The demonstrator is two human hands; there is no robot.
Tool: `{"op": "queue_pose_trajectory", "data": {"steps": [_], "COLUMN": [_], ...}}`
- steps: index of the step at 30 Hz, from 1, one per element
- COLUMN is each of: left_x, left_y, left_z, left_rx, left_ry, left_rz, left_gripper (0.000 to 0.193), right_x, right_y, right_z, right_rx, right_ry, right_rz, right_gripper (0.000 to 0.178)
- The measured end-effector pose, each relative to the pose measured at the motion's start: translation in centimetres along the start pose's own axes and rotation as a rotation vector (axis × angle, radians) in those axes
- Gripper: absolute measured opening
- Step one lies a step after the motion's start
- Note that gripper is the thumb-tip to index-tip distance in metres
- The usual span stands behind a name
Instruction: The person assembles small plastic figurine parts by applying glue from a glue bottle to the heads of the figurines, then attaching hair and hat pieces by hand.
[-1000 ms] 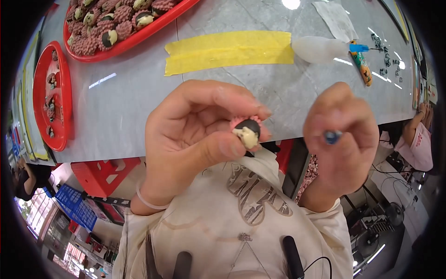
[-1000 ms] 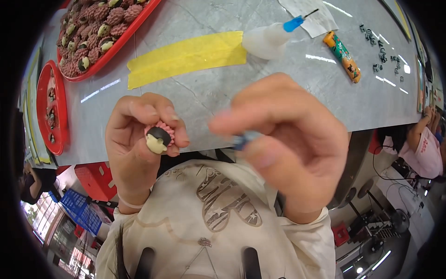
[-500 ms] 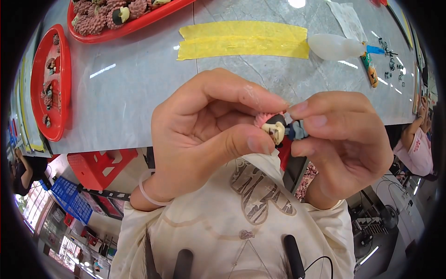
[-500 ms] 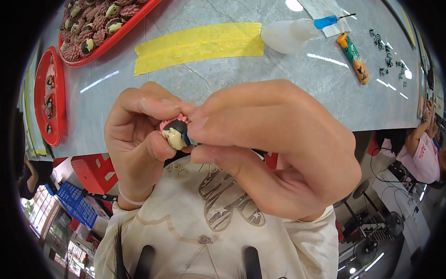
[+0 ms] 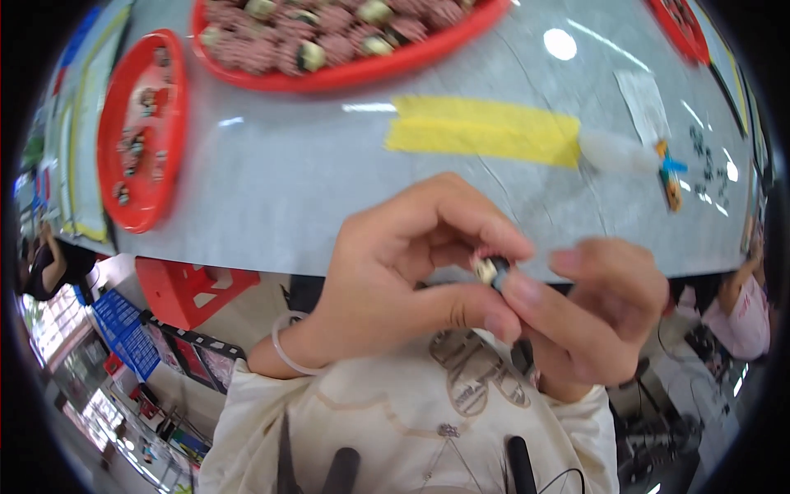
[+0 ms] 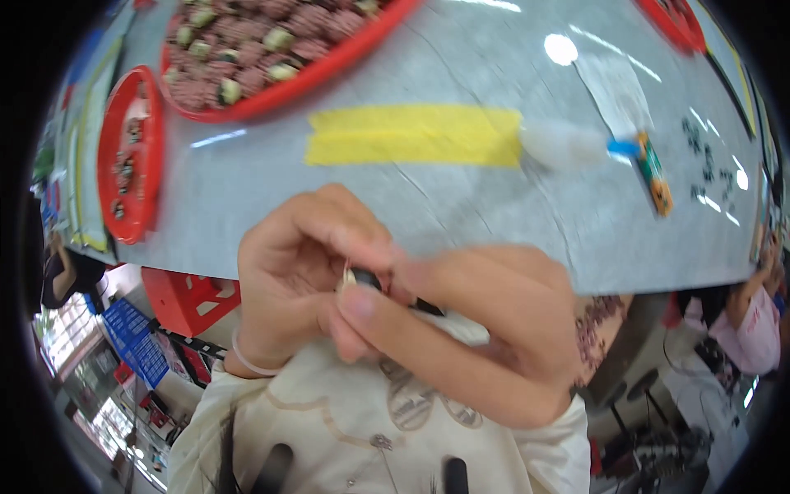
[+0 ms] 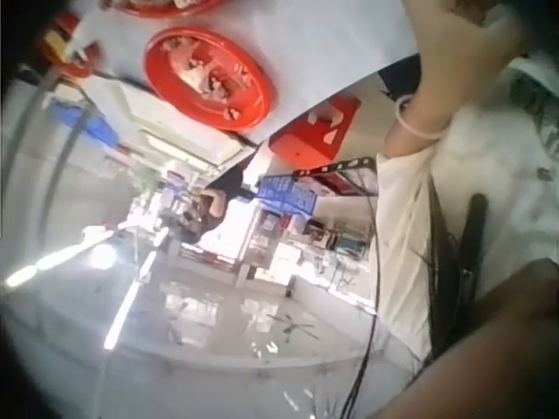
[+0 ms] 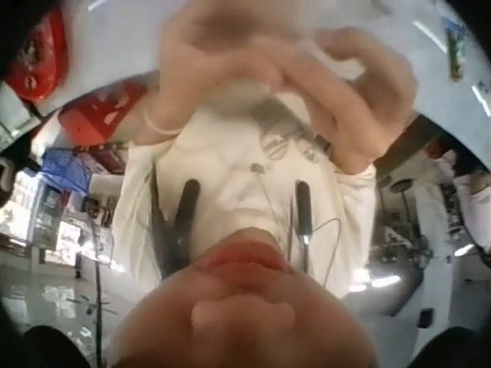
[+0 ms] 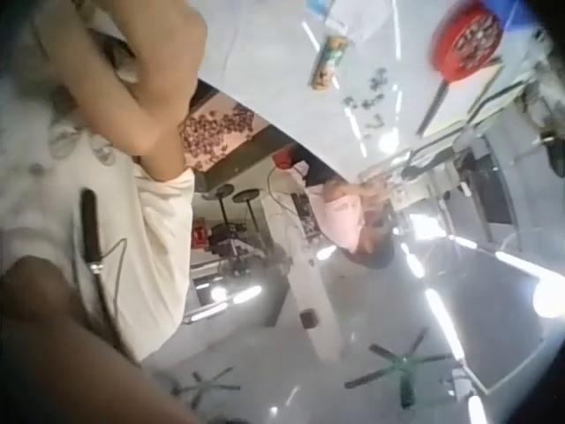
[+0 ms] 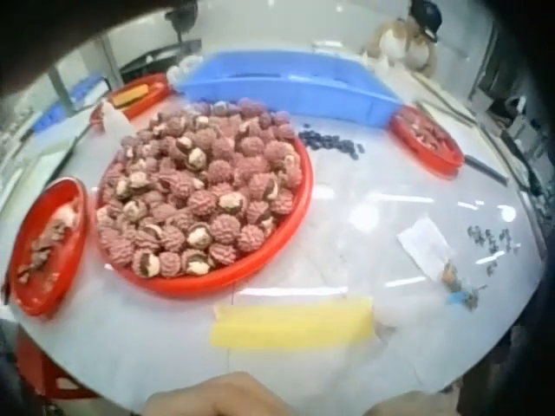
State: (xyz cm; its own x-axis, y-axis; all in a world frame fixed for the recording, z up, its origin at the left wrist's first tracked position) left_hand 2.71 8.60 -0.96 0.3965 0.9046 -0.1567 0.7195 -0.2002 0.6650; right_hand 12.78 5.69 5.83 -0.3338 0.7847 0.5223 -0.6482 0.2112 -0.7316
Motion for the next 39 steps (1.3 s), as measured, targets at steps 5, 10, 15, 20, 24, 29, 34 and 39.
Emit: {"op": "queue_pose_trajectory", "data": {"steps": [5, 10, 15, 20, 24, 29, 34, 39], "left_x": [-1.4, 0.9, 5.7, 7.0, 6.0, 6.2, 6.8, 4.8], "left_y": [-5.0, -3.4, 2.7, 1.1, 2.4, 2.5, 2.7, 1.0], "left_z": [-13.1, -15.1, -9.2, -9.1, -8.7, -8.8, -9.4, -8.8], "left_rx": [0.801, 1.456, 1.861, 1.645, 1.723, 1.584, 1.58, 0.956], "left_ry": [0.757, 0.684, 0.735, 0.38, 0.673, 0.6, 0.18, 0.528], "left_rz": [-0.51, -0.252, 0.084, -0.022, 0.142, 0.117, -0.007, 0.164], "left_gripper": [0.026, 0.025, 0.022, 0.021, 0.018, 0.016, 0.014, 0.011], "right_x": [-3.1, -5.1, -2.2, -2.2, -2.8, -3.2, -3.9, -5.2], "right_y": [-4.3, -5.8, -2.9, -0.9, -1.6, -2.2, -3.0, -3.8], "right_z": [-2.6, -7.5, -8.9, -9.8, -10.2, -10.2, -9.9, -9.9], "right_rx": [0.0, 0.03, 0.064, 0.167, 0.3, 0.305, 0.249, 0.339], "right_ry": [0.108, 0.484, 0.603, 0.692, 0.739, 0.753, 0.742, 0.703], "right_rz": [-0.311, -0.49, -0.247, -0.163, -0.245, -0.259, -0.28, -0.384], "right_gripper": [0.041, 0.038, 0.032, 0.028, 0.027, 0.028, 0.032, 0.038]}}
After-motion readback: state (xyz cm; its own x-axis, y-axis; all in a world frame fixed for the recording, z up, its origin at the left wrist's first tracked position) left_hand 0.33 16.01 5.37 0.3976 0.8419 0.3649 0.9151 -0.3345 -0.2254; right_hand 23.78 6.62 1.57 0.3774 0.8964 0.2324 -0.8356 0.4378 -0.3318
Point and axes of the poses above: each hand's wrist, its own x-axis towards the middle knuckle, its own y-axis out of the palm, z = x × y, the point moved 7 cm from there along x, towards the middle knuckle, and after that the axes turned 10 degrees about -x, right-handed, at the moved point
